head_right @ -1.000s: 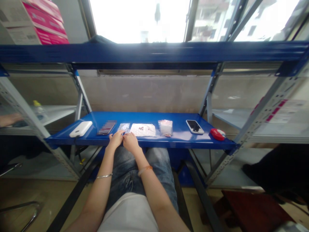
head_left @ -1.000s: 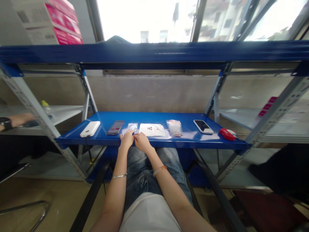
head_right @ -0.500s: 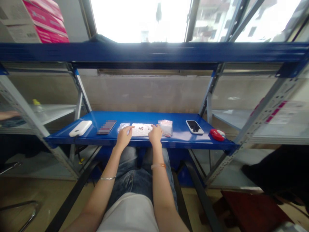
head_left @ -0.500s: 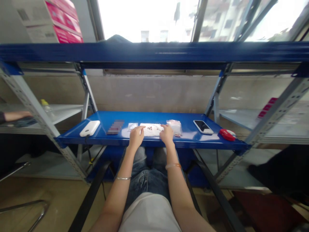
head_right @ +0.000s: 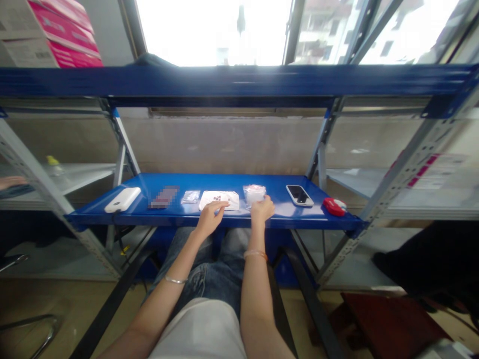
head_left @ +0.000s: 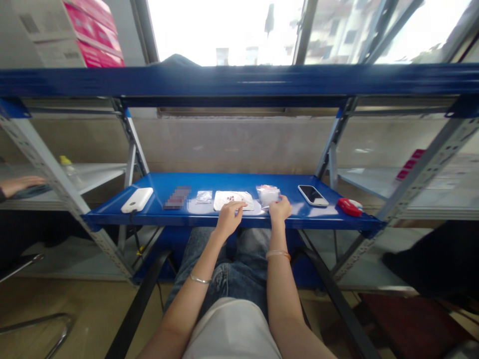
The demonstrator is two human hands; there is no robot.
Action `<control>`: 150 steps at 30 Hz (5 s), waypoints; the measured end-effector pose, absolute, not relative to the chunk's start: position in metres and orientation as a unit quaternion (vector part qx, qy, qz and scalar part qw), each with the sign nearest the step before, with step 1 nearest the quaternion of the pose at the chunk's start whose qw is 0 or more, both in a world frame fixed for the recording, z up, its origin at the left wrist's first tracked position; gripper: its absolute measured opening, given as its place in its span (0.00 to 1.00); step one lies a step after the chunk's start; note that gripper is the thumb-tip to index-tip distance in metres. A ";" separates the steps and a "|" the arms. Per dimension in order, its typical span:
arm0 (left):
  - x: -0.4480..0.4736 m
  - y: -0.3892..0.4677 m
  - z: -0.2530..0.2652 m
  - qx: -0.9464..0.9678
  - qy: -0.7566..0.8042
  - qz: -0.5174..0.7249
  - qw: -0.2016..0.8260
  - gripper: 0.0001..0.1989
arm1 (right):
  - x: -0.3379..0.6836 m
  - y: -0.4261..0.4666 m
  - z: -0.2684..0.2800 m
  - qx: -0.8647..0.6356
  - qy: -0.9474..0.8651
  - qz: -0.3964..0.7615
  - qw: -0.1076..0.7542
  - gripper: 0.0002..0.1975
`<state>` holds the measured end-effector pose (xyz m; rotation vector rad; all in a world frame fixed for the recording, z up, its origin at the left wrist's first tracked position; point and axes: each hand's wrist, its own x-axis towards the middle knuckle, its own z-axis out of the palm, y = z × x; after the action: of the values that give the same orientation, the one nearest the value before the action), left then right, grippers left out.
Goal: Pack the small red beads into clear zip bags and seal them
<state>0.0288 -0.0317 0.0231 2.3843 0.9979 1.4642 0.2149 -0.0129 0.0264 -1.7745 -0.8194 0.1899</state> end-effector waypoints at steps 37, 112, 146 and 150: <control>-0.001 -0.052 0.073 0.655 0.306 0.616 0.312 0.09 | 0.152 -0.055 0.087 -0.296 -0.579 0.555 0.519 0.12; -0.004 -0.055 0.073 0.671 0.298 0.593 0.331 0.14 | 0.146 -0.058 0.090 -0.312 -0.594 0.550 0.497 0.13; -0.005 -0.053 0.073 0.722 0.368 0.549 0.204 0.10 | 0.143 -0.057 0.092 -0.398 -0.590 0.505 0.488 0.09; -0.006 -0.054 0.074 0.724 0.375 0.539 0.213 0.11 | 0.140 -0.057 0.093 -0.398 -0.586 0.512 0.486 0.08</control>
<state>-0.0056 -0.0538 0.0738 2.0088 1.0408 1.4973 0.1402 -0.0569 0.0930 -0.9695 -1.4266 1.2458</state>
